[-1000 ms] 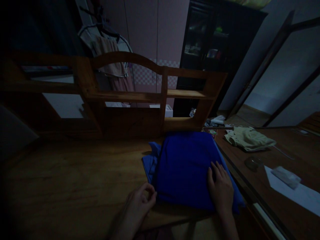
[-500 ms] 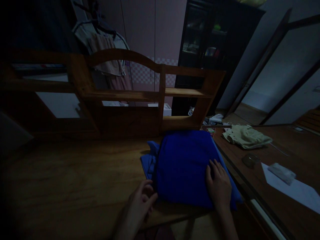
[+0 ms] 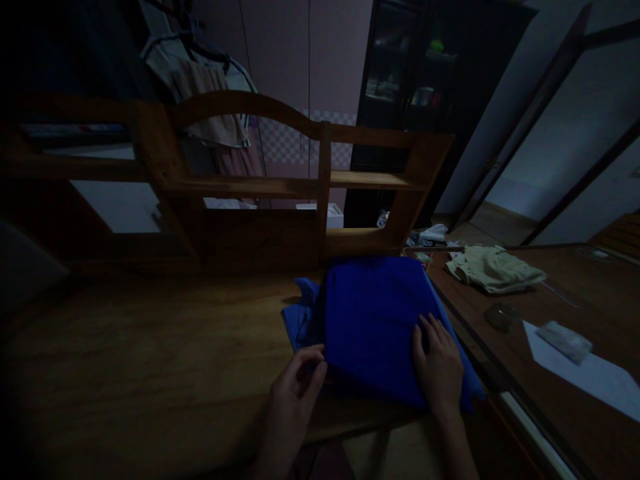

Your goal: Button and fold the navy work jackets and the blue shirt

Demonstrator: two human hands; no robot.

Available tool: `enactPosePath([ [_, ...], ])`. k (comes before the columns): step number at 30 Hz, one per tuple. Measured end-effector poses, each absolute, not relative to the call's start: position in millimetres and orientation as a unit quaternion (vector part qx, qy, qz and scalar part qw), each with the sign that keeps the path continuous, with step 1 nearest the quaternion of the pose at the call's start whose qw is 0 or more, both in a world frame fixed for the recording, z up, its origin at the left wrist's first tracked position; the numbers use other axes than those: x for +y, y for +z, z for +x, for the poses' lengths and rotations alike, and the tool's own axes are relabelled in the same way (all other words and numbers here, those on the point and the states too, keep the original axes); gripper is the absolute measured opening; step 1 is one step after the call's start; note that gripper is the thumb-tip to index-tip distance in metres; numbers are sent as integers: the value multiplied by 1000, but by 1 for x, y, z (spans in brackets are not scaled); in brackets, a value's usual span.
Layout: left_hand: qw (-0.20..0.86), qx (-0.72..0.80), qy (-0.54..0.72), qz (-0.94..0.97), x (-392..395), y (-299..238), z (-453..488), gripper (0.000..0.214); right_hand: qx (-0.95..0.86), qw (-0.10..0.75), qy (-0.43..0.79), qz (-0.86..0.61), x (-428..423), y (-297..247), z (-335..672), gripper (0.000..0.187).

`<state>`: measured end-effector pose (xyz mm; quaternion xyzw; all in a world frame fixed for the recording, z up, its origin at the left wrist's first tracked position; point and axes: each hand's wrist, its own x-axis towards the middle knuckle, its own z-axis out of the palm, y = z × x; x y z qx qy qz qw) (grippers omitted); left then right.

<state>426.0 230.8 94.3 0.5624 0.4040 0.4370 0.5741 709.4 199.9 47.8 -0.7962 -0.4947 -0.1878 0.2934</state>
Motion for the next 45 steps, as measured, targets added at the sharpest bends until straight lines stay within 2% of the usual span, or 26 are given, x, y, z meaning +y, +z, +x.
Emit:
enactPosePath([
  [4,544,399,458,579,226,96,436,13,-500,298,-186,-791,200,48,709,41],
  [8,486,449,429,614,227,96,434,19,-499,299,-186,-792,200,49,708,41],
  [12,419,521,382,638,237,78,419,40,-500,300,-186,-791,200,48,709,41],
  [14,435,534,331,645,244,65,410,49,-501,299,-188,-790,200,48,710,41],
  [15,448,531,304,652,247,60,406,47,-500,299,-189,-790,200,47,710,41],
  [19,453,506,266,684,254,57,396,18,-496,302,-192,-791,200,47,710,42],
  [21,457,483,293,687,254,64,395,16,-496,306,-193,-789,200,47,710,42],
  [24,535,460,315,635,253,72,400,28,-498,309,-191,-788,200,48,709,41],
  [28,626,483,274,548,255,66,409,47,-496,301,-188,-792,199,48,709,41],
  [34,634,467,278,550,258,60,410,39,-496,296,-185,-795,199,48,710,41],
  [40,691,415,369,463,262,72,403,42,-495,292,-188,-796,199,48,710,41],
  [45,698,427,351,456,256,72,409,43,-499,297,-188,-792,198,48,710,41],
])
